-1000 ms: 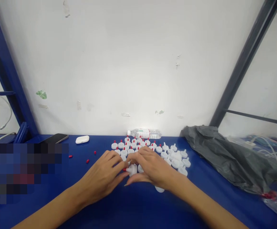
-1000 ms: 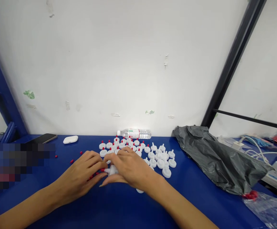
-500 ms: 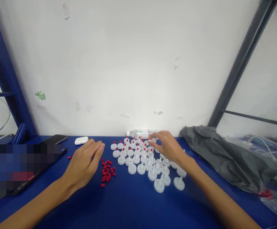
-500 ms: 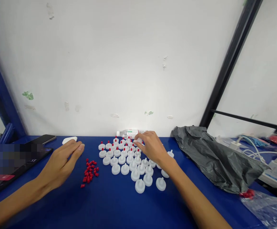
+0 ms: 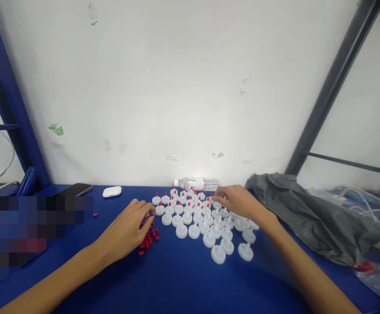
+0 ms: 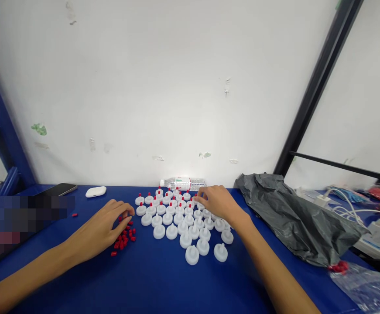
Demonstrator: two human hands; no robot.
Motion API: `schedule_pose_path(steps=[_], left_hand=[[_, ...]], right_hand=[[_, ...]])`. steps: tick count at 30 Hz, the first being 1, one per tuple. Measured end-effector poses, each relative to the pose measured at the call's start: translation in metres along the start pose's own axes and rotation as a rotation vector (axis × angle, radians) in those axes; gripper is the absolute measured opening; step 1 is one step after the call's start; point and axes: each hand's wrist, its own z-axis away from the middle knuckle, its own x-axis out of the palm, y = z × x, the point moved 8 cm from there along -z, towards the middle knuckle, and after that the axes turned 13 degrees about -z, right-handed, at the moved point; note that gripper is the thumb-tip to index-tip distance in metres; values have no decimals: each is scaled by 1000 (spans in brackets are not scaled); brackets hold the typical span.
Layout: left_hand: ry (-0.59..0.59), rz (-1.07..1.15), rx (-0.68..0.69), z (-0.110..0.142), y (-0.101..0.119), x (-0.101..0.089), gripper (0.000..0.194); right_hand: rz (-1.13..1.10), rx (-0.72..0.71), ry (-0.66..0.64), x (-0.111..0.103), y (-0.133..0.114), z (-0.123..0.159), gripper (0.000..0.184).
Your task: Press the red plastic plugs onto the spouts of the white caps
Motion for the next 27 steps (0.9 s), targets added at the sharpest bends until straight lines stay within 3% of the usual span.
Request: schedule_pose_path(steps=[6,10,14,17,21,24,27], left_hand=[[-63,-19,16,0,2,7,18],[-27,-13,26,-2,3,-1,23],[69,7,33,-2,11,-20,27],[123,10,126,3,31,-27,24],[143,-29,253,13,60,-24,15],[134,-29,318,18,72,-20,16],[96,8,375,21,78,-18,23]], right_hand=[[10,53,27,5,18,-2,9],[-54,26,86,-3,7,0,9],[-165,-105,130,-7,-34,5,13],[-264,-371,143,4,-86,17,10],[-232,-641,99,26,-139,38,23],[-190,-736,114,31,-157,49,24],[-191,-738,150,28,-162,51,25]])
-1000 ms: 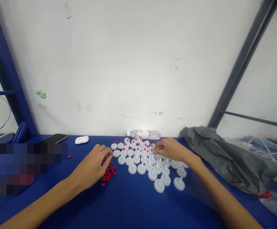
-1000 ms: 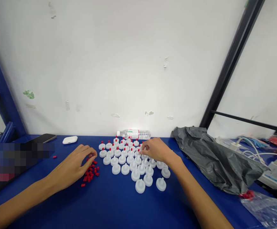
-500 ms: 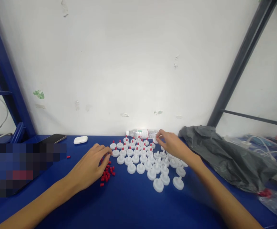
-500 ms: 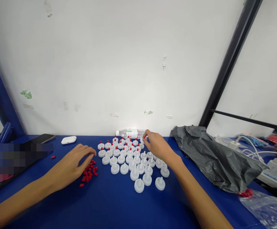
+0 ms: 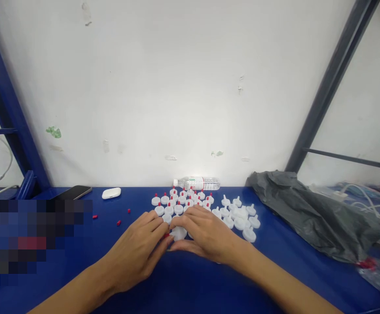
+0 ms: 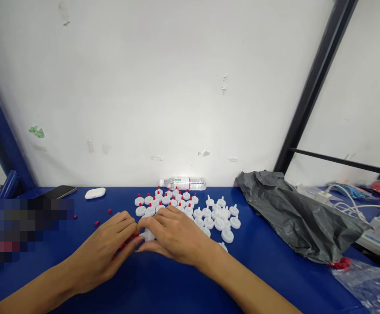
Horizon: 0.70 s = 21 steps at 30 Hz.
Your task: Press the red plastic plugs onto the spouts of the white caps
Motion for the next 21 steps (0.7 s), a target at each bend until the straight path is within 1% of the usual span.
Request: schedule_pose_path(steps=[2,3,5,7,8,9,10,11,12,14,15,17,21], left_hand=[[-4,43,4,-1,2,0,26],[4,72,-16,-1,1,0,27],[27,158,-117,-1,-7,-1,32],[23,270,-272,2,-21,1,40],[22,310,-344,4,-29,1,43],[25,320,-399,7,-38,-1,44],[35,292,-427,8,-46,-4,44],[49,225,-423,9,-52,-9,44],[51,131,-404,8,-58,-12,42],[26,-10,-381,7,-69,-12,38],[-1,-40,-387,6,-75,-9,35],[-56,-54,-402,6,-83,-1,30],[-110,-57,-405,7,-87,12,24]], right_hand=[[9,-5,36,-2,-2,-2,26],[15,-14,59,-4,-2,-2,27],[60,-38,102,-8,1,-1,22],[151,-27,135,-17,14,3,21],[206,12,139,-23,26,6,23],[249,82,158,-33,41,10,23],[274,198,153,-42,61,16,19],[293,344,134,-51,83,24,14],[314,498,115,-59,104,33,15],[345,636,105,-74,129,47,15],[358,677,96,-78,138,53,14],[372,728,57,-79,149,60,13],[340,805,-68,-66,161,70,13]])
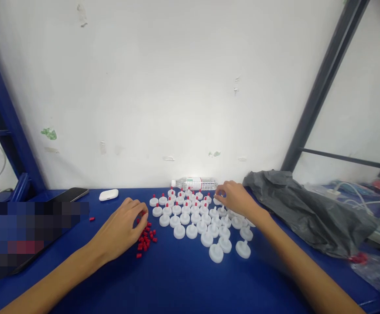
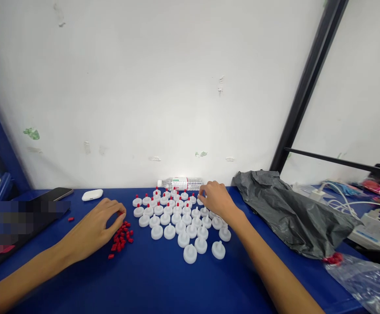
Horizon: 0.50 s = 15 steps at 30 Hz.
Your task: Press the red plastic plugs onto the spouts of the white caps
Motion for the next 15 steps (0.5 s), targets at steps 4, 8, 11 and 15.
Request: schedule_pose_path(steps=[4,8,11,15], left_hand=[[-12,-18,7,1,-1,3,22],[-26,-43,31,2,-1,5,21],[-30,-39,46,3,0,7,21],[-37,-17,57,3,2,8,20]], right_hand=[[-33,13,-111,12,2,0,11],[-80,-44,-109,11,-5,0,30],[-130,-132,-141,21,-14,3,40],[-181,-190,-175,33,-17,7,44]])
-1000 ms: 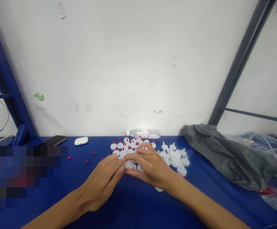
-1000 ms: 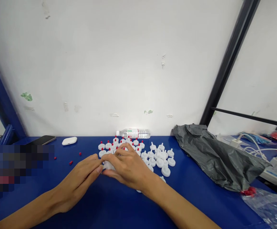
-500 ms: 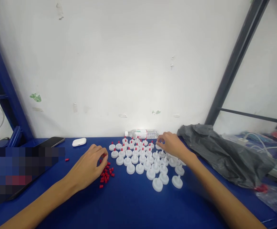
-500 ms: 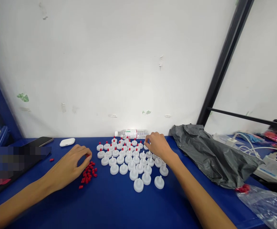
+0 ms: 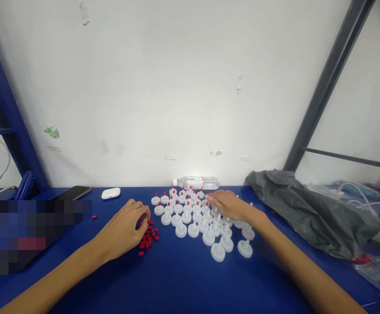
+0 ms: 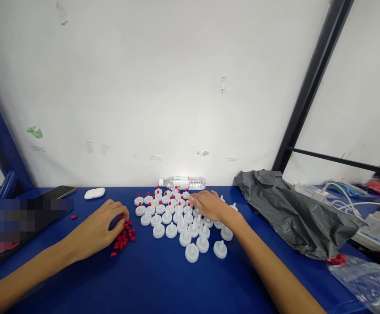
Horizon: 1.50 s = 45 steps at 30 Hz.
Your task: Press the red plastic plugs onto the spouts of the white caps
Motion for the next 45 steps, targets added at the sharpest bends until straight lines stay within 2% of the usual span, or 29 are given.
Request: schedule_pose_path(steps=[2,5,8,10,15,18,22,24,27,30,32,34,36,40,45], left_hand=[[7,9,-8,-1,0,-3,21],[33,33,-27,-1,2,-11,26],[85,63,7,1,14,-23,27],[116,78,68,5,28,-28,24],[149,57,197,15,61,-28,15],[130,69,291,20,73,-25,19],[148,88,344,22,80,-29,26],[162,141,302,19,78,-33,30],[191,251,135,14,59,-39,40],[257,221,-20,11,25,-48,44],[294,94,-89,8,2,-52,42],[230,0,-158,3,-18,-45,37],[155,-44,-167,-2,-28,-33,30],[83,-67,-89,-5,-25,-14,20],[78,-37,-67,-3,-18,-7,19]], right_hand=[[-16,-17,42,-6,-2,0,43],[-41,-38,166,-27,-13,1,38],[-108,-129,287,-39,-43,6,25],[-142,-253,273,-33,-75,11,20],[-116,-588,129,7,-154,30,30],[-120,-685,106,18,-175,38,30],[-153,-714,120,14,-180,41,22],[-153,-732,146,7,-178,40,21],[-65,-722,217,-6,-162,34,21],[32,-521,283,-21,-113,17,17],[43,-251,294,-29,-64,4,14],[49,-155,290,-32,-32,0,21],[51,-115,245,-27,-11,-2,32],[53,-55,139,-13,3,-2,49],[21,-64,147,-26,-11,0,44]])
